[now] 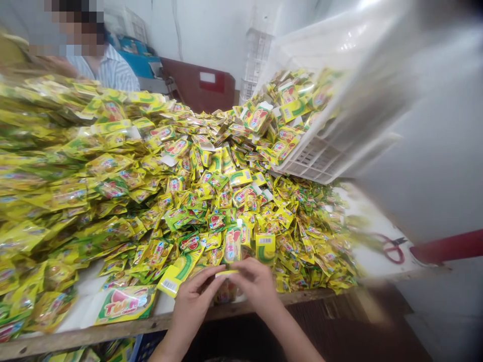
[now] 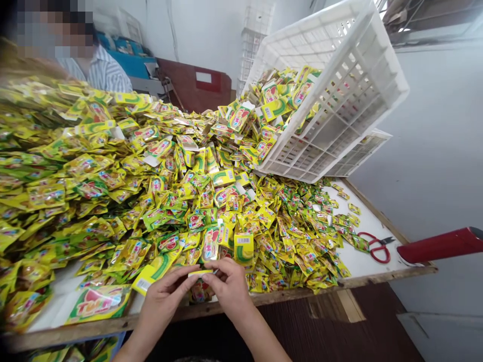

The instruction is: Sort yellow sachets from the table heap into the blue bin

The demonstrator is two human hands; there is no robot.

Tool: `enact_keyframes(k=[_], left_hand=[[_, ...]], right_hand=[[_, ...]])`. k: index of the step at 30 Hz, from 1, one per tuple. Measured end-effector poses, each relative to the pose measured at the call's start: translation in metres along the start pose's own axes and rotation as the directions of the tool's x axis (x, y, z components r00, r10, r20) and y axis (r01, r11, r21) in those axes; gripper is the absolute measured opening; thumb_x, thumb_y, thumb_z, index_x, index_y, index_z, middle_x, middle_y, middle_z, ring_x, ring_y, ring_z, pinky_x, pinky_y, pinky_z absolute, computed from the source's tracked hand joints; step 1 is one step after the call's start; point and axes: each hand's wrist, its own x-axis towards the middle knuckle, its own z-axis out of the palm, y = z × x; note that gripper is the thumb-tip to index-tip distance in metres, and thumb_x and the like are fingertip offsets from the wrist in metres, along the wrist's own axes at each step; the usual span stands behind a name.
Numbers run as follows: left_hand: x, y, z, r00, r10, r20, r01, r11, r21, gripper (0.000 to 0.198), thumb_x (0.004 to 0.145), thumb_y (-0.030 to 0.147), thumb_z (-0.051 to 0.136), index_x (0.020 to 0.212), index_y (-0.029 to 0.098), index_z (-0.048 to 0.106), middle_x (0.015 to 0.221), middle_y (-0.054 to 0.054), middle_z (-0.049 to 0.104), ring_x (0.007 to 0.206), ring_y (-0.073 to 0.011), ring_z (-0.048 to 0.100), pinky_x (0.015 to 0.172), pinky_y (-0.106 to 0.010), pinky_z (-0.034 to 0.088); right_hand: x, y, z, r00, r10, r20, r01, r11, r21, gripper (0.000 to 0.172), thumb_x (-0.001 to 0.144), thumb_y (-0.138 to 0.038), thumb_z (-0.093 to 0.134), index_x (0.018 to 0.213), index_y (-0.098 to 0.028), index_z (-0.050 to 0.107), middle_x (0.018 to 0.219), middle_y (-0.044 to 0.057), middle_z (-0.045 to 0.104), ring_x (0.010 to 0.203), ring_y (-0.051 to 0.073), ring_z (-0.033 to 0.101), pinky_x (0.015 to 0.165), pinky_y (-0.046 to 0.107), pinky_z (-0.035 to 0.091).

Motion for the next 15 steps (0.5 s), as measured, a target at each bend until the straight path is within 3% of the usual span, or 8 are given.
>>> enact_keyframes(k=[2,6,11,15], left_hand=[[0.002,0.0,0.003,0.999,0.039,0.0,-0.039,0.999,0.032,0.025,0.085,0.034,0.065,0.109,0.029,0.071,0.108,-0.004,0.073,0.1,-0.0212,0.067,0.091,-0.035,0.055],[0.004,-0.001,-0.001,0.958,0.272,0.091,-0.28,0.955,0.097,0.019,0.087,0.024,0.064,0.102,0.028,0.074,0.101,-0.004,0.074,0.097,-0.0195,0.068,0.088,-0.032,0.055],[-0.005,-0.011,-0.012,0.872,0.461,0.161,-0.482,0.866,0.132,0.035,0.085,0.017,0.066,0.116,0.031,0.068,0.11,-0.005,0.073,0.1,-0.0196,0.069,0.086,-0.031,0.058],[-0.016,-0.024,-0.01,0.83,0.52,0.202,-0.551,0.822,0.145,0.042,0.086,0.011,0.061,0.122,0.033,0.064,0.119,-0.004,0.07,0.107,-0.0191,0.067,0.091,-0.03,0.057]], right_hand=[[0.0,0.0,-0.001,0.997,-0.077,-0.024,0.075,0.994,-0.079,0.014,0.076,-0.031,0.075,0.087,-0.023,0.078,0.077,0.003,0.065,0.06,0.014,0.059,0.053,0.025,0.053],[0.0,0.001,-0.006,0.965,-0.262,0.008,0.26,0.953,-0.155,0.01,0.078,-0.025,0.075,0.087,-0.025,0.078,0.08,0.005,0.07,0.076,0.018,0.066,0.073,0.03,0.056],[-0.016,0.007,-0.011,0.902,-0.415,0.119,0.431,0.853,-0.295,0.024,0.087,-0.019,0.064,0.106,-0.029,0.072,0.099,0.006,0.068,0.09,0.019,0.065,0.08,0.032,0.055],[-0.04,0.008,-0.014,0.849,-0.479,0.222,0.526,0.729,-0.438,0.04,0.088,-0.014,0.057,0.123,-0.032,0.062,0.111,0.009,0.065,0.092,0.022,0.062,0.077,0.037,0.054]])
